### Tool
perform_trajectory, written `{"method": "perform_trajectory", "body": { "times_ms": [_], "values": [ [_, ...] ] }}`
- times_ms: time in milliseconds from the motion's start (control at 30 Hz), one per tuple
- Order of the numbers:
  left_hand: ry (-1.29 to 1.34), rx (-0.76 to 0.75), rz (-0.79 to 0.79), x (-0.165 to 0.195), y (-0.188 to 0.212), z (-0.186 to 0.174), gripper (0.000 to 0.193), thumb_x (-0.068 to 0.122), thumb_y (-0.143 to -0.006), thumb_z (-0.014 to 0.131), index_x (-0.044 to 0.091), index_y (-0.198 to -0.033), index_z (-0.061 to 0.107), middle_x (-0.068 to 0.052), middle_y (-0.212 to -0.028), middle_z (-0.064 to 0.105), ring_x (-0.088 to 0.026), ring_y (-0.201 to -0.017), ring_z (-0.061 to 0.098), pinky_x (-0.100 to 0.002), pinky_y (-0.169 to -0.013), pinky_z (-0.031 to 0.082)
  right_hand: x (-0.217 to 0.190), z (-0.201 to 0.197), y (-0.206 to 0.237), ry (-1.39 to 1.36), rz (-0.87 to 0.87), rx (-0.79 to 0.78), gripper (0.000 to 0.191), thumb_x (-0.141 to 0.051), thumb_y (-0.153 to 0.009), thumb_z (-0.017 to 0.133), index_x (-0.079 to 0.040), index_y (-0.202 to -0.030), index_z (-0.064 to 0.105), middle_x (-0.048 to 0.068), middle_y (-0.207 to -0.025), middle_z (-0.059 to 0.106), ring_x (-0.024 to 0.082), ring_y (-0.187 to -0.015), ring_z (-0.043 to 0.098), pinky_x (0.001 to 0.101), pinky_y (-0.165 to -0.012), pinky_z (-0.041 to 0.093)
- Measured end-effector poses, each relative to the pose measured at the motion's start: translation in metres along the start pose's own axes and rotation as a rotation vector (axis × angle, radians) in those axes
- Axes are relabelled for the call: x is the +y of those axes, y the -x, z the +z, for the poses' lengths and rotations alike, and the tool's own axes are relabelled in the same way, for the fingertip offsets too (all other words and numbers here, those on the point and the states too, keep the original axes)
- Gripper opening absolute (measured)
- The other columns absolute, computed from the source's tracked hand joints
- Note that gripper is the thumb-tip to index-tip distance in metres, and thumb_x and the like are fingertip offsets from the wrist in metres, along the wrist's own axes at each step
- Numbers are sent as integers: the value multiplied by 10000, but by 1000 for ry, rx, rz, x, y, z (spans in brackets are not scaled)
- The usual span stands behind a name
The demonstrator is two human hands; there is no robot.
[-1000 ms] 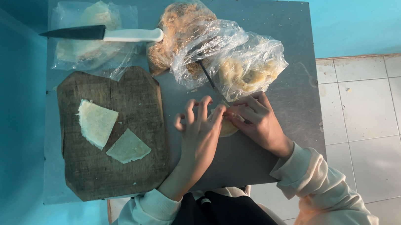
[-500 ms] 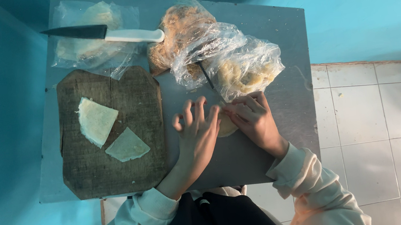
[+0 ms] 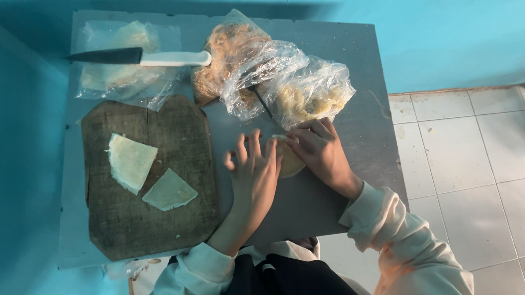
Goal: The person sits at a small table and folds filled pastry wrappers. They spoon a brown filling from a plastic bag onto a square wrapper, then fold the wrapper over the filling into a triangle, repeating the cycle and setting finished folded pieces on the table.
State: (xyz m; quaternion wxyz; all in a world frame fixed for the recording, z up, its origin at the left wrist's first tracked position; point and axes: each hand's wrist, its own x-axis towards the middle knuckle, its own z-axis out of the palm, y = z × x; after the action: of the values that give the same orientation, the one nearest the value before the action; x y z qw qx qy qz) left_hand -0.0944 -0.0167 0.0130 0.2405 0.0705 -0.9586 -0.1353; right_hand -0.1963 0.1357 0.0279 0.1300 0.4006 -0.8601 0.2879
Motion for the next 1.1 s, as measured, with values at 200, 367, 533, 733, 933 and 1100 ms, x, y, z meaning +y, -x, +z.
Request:
{"method": "perform_trajectory", "body": {
  "times_ms": [200, 367, 533, 733, 933, 1100],
  "values": [
    [41, 24, 8, -3, 8, -4, 309, 338, -918, 727, 141, -1143, 647, -101, -1334, 546, -308, -1285, 472, -511, -1000, 304, -2, -21, 15, -179, 171, -15, 214, -102, -881, 779, -71, -1093, 766, 83, -1044, 716, 258, -932, 644, 367, -830, 517],
    [103, 115, 21, -1, 7, -18, 272, 357, -963, 707, 170, -1152, 653, -72, -1294, 547, -289, -1247, 485, -511, -980, 305, -4, -66, 73, -853, 599, -66, 203, -57, -957, 688, 11, -1149, 702, 94, -1071, 701, 147, -979, 631, 273, -846, 509],
    [93, 24, 110, -5, 14, -47, 202, 314, -1038, 687, 187, -1191, 650, -27, -1309, 551, -267, -1244, 496, -454, -958, 321, -7, -116, 159, -1464, 445, -367, 171, -9, -950, 697, 30, -1107, 639, 181, -1016, 692, 243, -943, 668, 340, -799, 542],
    [168, 118, 144, 5, 18, -50, 210, 271, -969, 710, 207, -1158, 645, -21, -1305, 541, -261, -1230, 499, -472, -981, 311, -9, -95, 227, -1643, 545, -632, 228, -80, -938, 696, 78, -1093, 639, 163, -1018, 650, 208, -934, 642, 335, -776, 520],
    [173, 113, 173, 3, 28, -48, 206, 258, -979, 726, 198, -1153, 635, -32, -1304, 517, -267, -1228, 486, -476, -986, 303, -30, -27, 232, -1622, 945, -300, 99, -26, -1049, 661, 42, -1096, 606, 98, -1053, 592, 208, -1035, 578, 350, -959, 486],
    [196, 111, 163, 5, 31, -41, 200, 268, -974, 742, 212, -1131, 632, -24, -1299, 503, -270, -1237, 474, -489, -987, 300, -36, 19, 185, -1749, 1083, 233, 372, -184, -987, 609, -51, -1335, 609, 90, -1324, 651, 243, -1221, 618, 406, -1048, 512]
  ]
}}
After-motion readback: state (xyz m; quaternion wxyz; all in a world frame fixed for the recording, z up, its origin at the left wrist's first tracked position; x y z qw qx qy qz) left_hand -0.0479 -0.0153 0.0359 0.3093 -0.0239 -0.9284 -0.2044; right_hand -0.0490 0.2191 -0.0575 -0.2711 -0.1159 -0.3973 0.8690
